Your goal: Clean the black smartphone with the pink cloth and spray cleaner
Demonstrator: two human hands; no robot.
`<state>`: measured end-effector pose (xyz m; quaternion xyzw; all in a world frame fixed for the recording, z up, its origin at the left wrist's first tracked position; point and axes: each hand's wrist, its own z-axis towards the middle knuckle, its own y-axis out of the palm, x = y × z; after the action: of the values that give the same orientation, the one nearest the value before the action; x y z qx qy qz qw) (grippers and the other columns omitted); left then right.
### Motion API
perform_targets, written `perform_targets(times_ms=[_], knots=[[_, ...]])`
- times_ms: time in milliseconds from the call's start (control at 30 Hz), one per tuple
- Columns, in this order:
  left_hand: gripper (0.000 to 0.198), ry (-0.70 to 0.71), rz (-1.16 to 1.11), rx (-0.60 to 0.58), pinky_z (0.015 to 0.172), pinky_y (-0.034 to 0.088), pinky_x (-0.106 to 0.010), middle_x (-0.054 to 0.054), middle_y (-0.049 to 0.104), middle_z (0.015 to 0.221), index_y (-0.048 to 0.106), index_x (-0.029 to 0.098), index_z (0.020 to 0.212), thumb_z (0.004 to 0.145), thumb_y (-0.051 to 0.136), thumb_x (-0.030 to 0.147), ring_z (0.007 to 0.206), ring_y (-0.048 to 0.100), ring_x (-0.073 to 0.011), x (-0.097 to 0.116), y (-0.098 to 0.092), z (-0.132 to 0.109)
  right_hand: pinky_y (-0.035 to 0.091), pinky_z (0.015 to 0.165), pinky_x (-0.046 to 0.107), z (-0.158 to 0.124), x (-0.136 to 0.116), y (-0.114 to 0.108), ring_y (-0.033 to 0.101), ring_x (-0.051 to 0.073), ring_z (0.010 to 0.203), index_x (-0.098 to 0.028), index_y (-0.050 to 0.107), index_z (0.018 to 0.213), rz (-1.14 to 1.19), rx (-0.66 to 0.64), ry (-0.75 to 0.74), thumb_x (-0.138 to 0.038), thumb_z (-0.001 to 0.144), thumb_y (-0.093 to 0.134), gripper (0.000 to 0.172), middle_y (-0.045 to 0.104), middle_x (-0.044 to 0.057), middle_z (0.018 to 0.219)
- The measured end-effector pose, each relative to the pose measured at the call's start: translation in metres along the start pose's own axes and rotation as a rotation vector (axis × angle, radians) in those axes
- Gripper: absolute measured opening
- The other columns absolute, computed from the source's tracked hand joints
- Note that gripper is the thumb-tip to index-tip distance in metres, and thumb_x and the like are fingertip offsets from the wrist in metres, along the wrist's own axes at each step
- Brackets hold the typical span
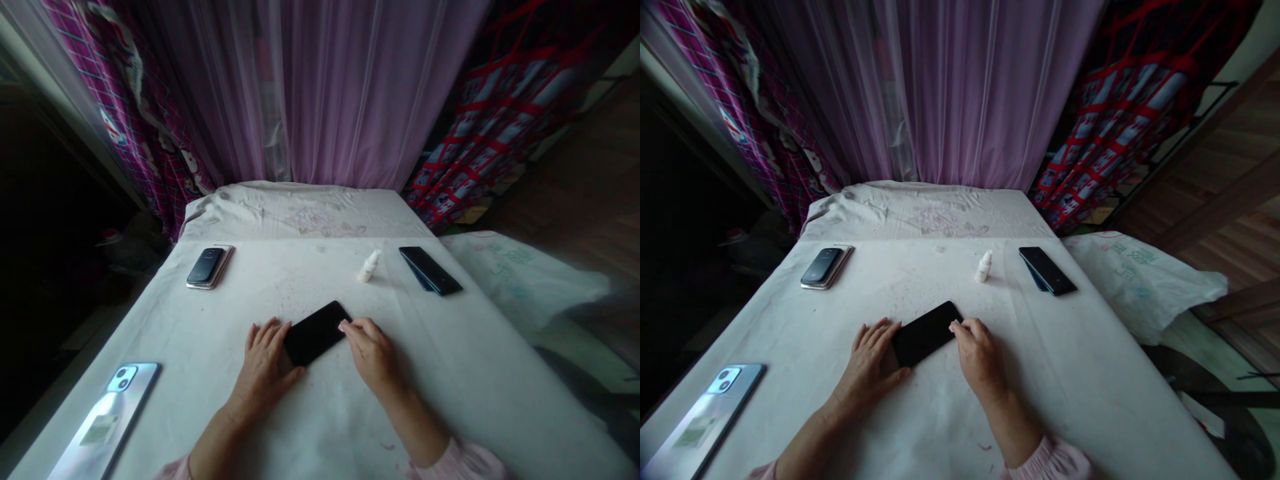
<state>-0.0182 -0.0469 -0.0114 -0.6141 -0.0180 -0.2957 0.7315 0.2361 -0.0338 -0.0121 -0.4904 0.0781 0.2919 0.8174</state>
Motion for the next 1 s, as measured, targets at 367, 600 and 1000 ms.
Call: perform_targets(times_ms=[367, 600, 1000], knots=[[0.075, -0.011, -0.029, 0.003, 0.112, 0.023, -0.060, -0.015, 0.061, 0.129, 0.041, 0.019, 0.141, 0.074, 0.070, 0.035, 0.131, 0.046, -0.0344, 0.003, 0.000, 0.001, 0.054, 0.069, 0.024, -0.009, -0.035, 0.000, 0.064, 0.015, 0.074, -0.021, 0.073, 0.101, 0.040, -0.072, -0.117, -0.019, 0.098, 0.044, 0.029, 0.065, 0.006, 0.083], [0.074, -0.012, -0.029, -0.010, 0.112, 0.024, -0.060, -0.015, 0.061, 0.127, 0.042, 0.017, 0.140, 0.073, 0.070, 0.033, 0.130, 0.047, -0.0344, 0.004, -0.002, 0.003, 0.052, 0.064, 0.023, -0.005, 0.007, -0.011, 0.064, 0.014, 0.071, -0.017, 0.074, 0.098, -0.093, 0.070, -0.038, -0.017, 0.096, 0.045, 0.029, 0.065, 0.007, 0.083], [0.075, -0.009, -0.045, -0.004, 0.112, 0.023, -0.062, -0.016, 0.060, 0.130, 0.040, 0.018, 0.142, 0.075, 0.069, 0.034, 0.131, 0.046, -0.0351, 0.002, 0.001, 0.002, 0.051, 0.065, 0.022, -0.011, -0.016, -0.006, 0.063, 0.014, 0.070, -0.018, 0.072, 0.099, -0.059, 0.015, -0.088, -0.017, 0.097, 0.045, 0.027, 0.064, 0.006, 0.081]])
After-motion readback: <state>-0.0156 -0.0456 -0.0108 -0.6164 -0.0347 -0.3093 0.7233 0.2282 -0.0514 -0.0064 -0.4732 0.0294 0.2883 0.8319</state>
